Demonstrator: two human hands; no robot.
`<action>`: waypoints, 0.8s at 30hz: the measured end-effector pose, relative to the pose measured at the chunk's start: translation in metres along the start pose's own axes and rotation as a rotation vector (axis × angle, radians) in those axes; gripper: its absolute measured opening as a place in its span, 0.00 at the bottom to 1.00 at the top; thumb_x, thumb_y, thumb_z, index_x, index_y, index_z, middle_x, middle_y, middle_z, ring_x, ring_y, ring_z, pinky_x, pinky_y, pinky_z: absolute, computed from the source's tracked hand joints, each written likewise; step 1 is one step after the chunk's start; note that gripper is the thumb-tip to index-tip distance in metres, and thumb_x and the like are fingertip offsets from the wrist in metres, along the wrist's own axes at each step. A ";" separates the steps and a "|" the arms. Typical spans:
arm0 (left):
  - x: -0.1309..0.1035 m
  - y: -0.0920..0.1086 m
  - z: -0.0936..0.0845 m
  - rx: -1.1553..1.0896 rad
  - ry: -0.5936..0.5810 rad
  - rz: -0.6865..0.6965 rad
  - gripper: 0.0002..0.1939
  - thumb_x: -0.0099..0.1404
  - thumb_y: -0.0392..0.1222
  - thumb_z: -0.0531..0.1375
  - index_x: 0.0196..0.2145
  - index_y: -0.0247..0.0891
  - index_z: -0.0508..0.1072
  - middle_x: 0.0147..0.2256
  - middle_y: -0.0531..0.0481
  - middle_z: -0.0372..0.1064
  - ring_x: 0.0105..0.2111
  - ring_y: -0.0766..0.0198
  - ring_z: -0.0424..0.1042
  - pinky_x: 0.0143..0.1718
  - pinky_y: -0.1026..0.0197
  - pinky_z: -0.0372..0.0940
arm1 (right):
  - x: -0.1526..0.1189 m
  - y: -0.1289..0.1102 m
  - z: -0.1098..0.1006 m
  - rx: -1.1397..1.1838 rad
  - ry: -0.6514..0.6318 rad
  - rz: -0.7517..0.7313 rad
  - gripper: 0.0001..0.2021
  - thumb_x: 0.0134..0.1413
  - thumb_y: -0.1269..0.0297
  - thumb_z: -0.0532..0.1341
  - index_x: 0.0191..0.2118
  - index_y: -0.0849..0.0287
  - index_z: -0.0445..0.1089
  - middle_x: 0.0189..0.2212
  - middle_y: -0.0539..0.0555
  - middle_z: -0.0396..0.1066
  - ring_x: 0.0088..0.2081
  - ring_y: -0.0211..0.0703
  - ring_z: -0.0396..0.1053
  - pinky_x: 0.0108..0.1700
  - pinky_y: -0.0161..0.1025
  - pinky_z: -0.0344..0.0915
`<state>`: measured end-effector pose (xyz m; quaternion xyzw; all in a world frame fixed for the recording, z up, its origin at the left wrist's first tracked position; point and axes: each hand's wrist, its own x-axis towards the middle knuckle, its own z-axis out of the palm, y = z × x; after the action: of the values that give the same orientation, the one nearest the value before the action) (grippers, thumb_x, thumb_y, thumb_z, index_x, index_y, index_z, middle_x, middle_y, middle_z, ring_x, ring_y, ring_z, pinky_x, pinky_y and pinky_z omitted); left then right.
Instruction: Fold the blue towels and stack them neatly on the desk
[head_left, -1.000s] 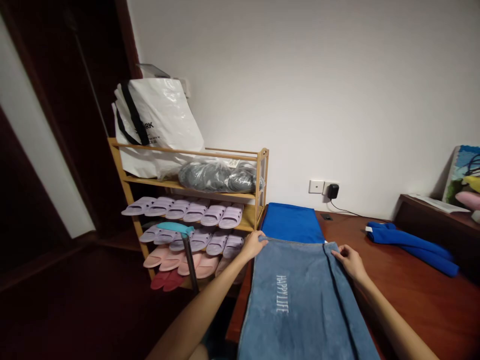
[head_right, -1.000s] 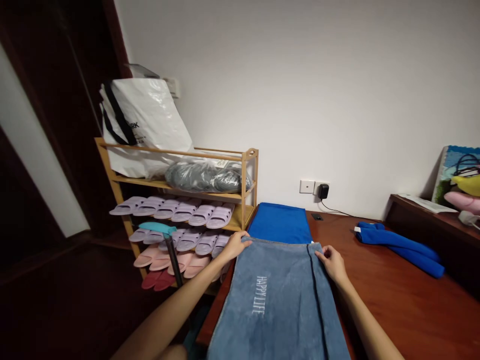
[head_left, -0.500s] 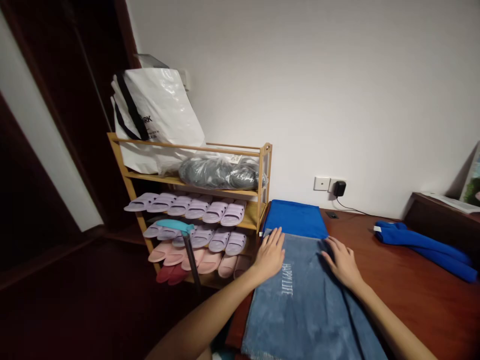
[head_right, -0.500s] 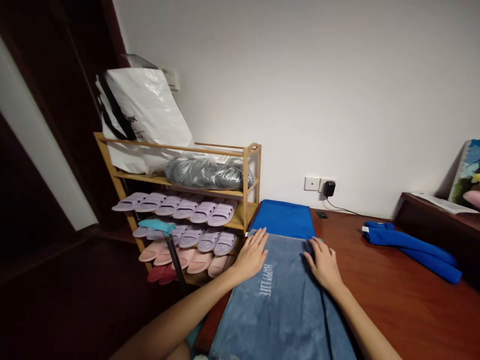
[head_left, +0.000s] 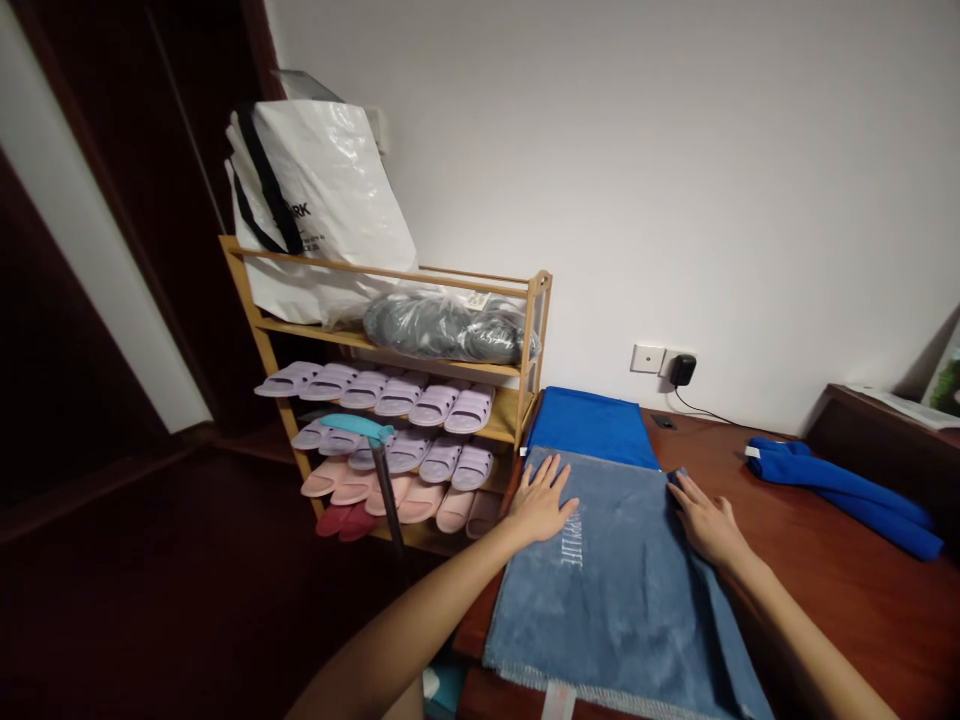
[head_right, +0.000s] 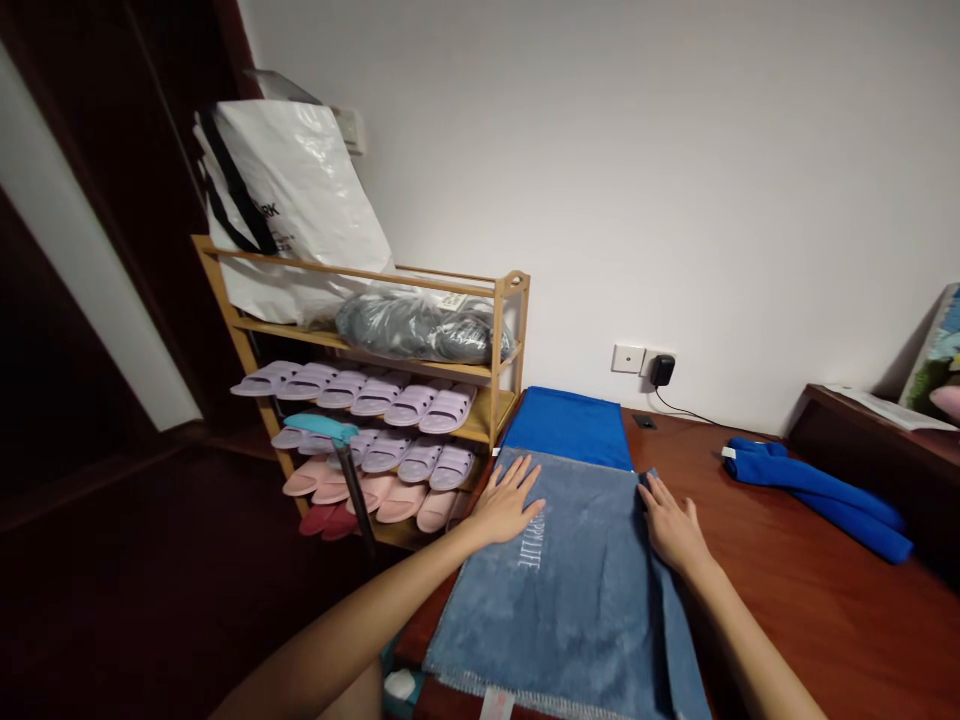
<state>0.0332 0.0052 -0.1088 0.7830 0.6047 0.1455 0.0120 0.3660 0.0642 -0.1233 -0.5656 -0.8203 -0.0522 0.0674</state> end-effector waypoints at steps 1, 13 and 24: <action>0.000 0.000 0.001 -0.005 0.006 -0.001 0.34 0.69 0.57 0.45 0.66 0.37 0.50 0.67 0.42 0.36 0.66 0.54 0.36 0.63 0.42 0.36 | -0.002 0.009 -0.001 -0.007 -0.011 0.017 0.26 0.58 0.68 0.43 0.61 0.56 0.58 0.66 0.59 0.44 0.66 0.48 0.44 0.59 0.63 0.44; 0.000 0.001 -0.004 -0.042 -0.006 -0.013 0.33 0.68 0.55 0.48 0.65 0.39 0.51 0.67 0.43 0.37 0.66 0.54 0.37 0.63 0.41 0.36 | -0.061 -0.013 -0.018 0.186 0.021 -0.001 0.32 0.62 0.46 0.43 0.67 0.53 0.44 0.67 0.55 0.40 0.66 0.45 0.44 0.63 0.54 0.48; 0.001 0.002 -0.005 -0.033 -0.013 -0.008 0.33 0.68 0.55 0.47 0.66 0.38 0.50 0.67 0.43 0.36 0.66 0.54 0.37 0.63 0.41 0.36 | -0.146 0.005 -0.045 0.185 -0.076 -0.209 0.33 0.59 0.48 0.52 0.67 0.38 0.38 0.67 0.46 0.38 0.66 0.51 0.44 0.63 0.56 0.48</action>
<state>0.0338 0.0049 -0.1038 0.7811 0.6054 0.1504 0.0294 0.4239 -0.0755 -0.1039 -0.4699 -0.8780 0.0383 0.0824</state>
